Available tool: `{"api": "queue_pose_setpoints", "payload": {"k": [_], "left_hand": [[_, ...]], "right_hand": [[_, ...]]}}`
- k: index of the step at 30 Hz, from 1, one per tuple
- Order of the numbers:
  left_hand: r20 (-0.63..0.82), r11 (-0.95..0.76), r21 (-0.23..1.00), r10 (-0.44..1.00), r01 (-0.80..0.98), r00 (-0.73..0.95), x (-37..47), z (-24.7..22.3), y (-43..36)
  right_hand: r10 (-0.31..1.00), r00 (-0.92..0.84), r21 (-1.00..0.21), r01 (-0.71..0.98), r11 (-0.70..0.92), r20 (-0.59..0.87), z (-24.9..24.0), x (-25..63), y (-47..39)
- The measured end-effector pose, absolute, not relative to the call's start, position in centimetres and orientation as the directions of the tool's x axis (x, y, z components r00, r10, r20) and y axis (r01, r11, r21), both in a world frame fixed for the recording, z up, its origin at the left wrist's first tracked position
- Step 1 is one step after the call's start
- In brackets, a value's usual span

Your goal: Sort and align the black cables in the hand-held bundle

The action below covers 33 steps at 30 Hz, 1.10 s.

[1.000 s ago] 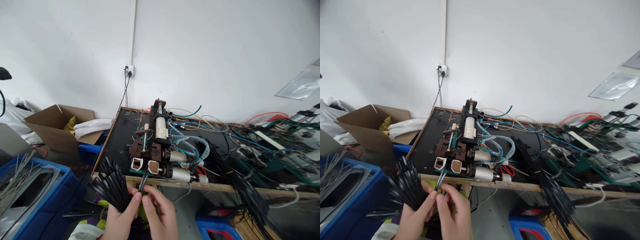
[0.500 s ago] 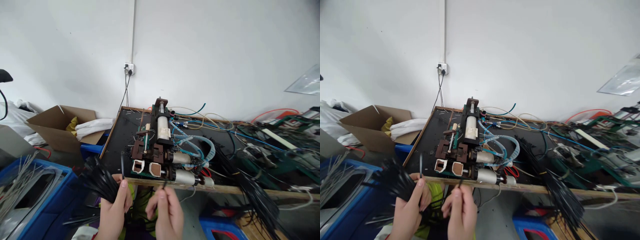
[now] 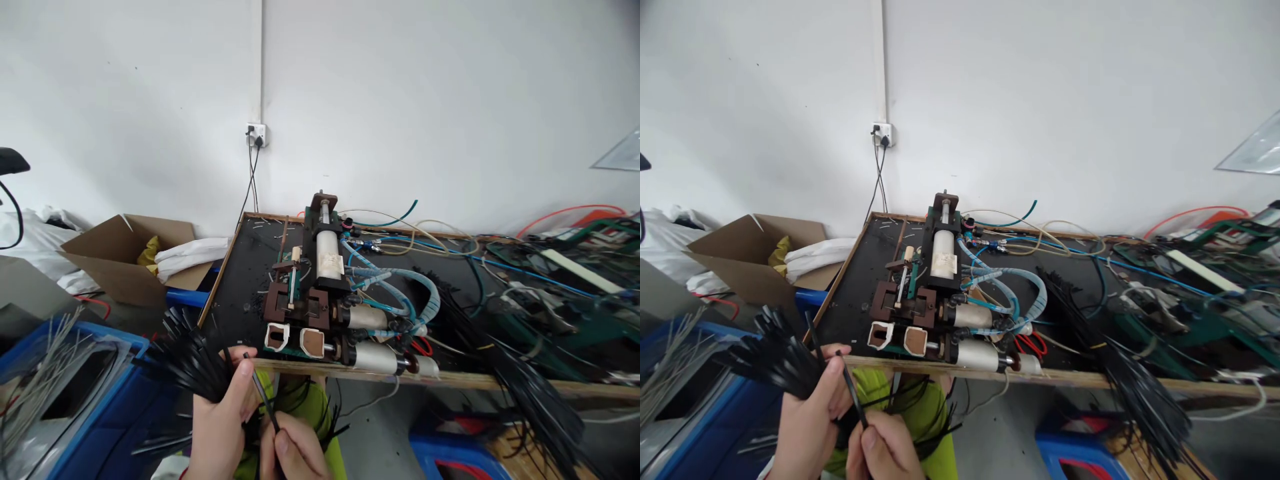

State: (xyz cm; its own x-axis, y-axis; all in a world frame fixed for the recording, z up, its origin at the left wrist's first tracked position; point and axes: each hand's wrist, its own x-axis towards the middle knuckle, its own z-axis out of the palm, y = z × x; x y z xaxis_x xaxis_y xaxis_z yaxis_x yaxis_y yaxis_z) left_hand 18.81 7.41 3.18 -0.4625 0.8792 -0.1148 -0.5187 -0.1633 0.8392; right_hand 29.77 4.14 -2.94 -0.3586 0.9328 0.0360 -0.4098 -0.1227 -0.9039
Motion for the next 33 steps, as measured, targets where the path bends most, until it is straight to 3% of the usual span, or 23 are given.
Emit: {"api": "queue_pose_setpoints", "payload": {"k": [5, 8, 10, 19, 25, 33], "left_hand": [[-0.08, -0.231, 0.802, 0.872, -0.55, -0.483, 18.1, 4.6, 7.3], [-0.045, -0.25, 0.811, 0.874, -0.529, -0.483, 17.2, 5.4, 6.6], [-0.006, -0.259, 0.826, 0.884, -0.501, -0.467, 16.3, 5.4, 5.9], [0.031, -0.215, 0.875, 0.919, -0.433, -0.393, 14.5, 4.9, 4.8], [-0.02, -0.281, 0.806, 0.868, -0.521, -0.497, 15.9, 6.0, 5.2], [-0.048, -0.257, 0.752, 0.897, -0.607, -0.439, 15.9, 6.1, 5.2]], "right_hand": [[0.962, -0.272, -0.485, -0.846, -0.221, 0.035, -2.5, 28.2, 5.9], [0.943, -0.331, -0.276, -0.909, -0.314, 0.018, -1.9, 28.0, 6.7], [0.923, -0.383, -0.199, -0.907, -0.37, 0.028, -1.7, 28.0, 6.8], [0.889, -0.455, -0.108, -0.887, -0.448, 0.05, -1.6, 27.0, 6.8], [0.884, -0.463, -0.029, -0.886, -0.462, 0.061, -1.8, 26.9, 7.1], [0.863, -0.501, -0.009, -0.865, -0.502, 0.061, -2.0, 27.1, 7.4]]}}
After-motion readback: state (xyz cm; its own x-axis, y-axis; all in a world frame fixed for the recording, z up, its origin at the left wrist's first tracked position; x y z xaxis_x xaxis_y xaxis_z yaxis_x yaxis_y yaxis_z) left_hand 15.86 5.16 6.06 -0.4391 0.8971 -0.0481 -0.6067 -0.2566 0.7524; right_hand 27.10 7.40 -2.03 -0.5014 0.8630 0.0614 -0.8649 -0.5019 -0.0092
